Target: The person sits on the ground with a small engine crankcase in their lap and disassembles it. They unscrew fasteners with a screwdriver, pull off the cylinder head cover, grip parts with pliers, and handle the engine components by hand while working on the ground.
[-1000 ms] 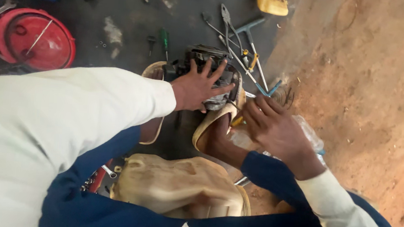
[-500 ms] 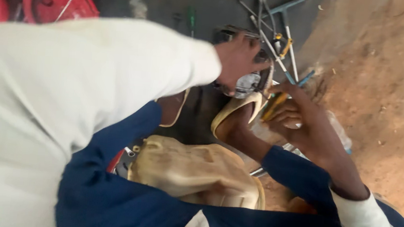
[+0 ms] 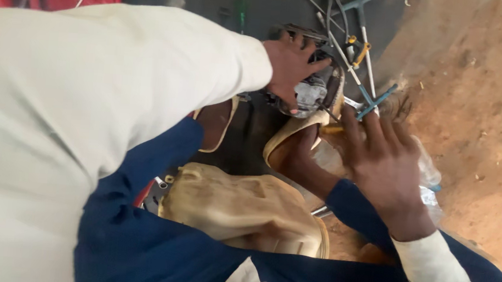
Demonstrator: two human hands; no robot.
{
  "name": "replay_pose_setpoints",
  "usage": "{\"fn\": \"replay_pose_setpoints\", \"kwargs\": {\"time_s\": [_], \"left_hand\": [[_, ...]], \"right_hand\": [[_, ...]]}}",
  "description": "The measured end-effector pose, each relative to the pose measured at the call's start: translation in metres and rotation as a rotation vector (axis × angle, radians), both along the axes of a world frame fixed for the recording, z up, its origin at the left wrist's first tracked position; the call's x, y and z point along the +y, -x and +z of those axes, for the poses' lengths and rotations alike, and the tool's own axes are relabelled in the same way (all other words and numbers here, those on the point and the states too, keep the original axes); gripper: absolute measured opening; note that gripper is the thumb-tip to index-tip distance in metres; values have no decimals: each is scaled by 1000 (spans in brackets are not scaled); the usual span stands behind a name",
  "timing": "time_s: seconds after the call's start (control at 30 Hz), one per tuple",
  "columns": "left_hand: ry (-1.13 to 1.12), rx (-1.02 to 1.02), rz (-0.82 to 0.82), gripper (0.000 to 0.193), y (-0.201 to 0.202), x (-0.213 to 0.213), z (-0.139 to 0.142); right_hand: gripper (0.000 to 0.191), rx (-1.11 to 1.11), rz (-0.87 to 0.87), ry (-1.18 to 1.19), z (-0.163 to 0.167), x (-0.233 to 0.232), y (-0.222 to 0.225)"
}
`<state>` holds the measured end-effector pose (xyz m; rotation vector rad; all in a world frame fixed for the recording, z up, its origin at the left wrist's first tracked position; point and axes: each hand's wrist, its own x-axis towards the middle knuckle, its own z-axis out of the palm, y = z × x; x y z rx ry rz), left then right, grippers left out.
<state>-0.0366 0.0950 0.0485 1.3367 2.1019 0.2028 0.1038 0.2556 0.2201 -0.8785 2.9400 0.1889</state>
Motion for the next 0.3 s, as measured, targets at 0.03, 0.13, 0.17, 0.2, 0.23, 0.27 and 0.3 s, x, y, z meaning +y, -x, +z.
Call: {"fn": "replay_pose_setpoints", "kwargs": {"time_s": [0.03,0.13,0.17,0.2,0.23,0.27,0.3], "left_hand": [[-1,2,2,134,0,0,-1],[4,12,32,136,-7,0,-4],[6,19,42,138,-8,0,-5],[-25,34,54,138,-11,0,-7],[-55,46,66,138,-15,-1,-9],[-84,57,80,138,-18,-1,-11],[-78,59,72,138,-19,-1,-14]], "right_hand": [[46,5,-26,2,-2,-2,-1],[46,-8,-43,3,-5,-4,-3],[46,-22,-49,9,-5,-5,-3],[46,-34,-54,17,-6,-5,-3],[46,-49,-60,25,-7,-4,-4],[45,-72,-81,3,-8,-4,-4],[44,-97,-100,-17,-10,-4,-4]]}}
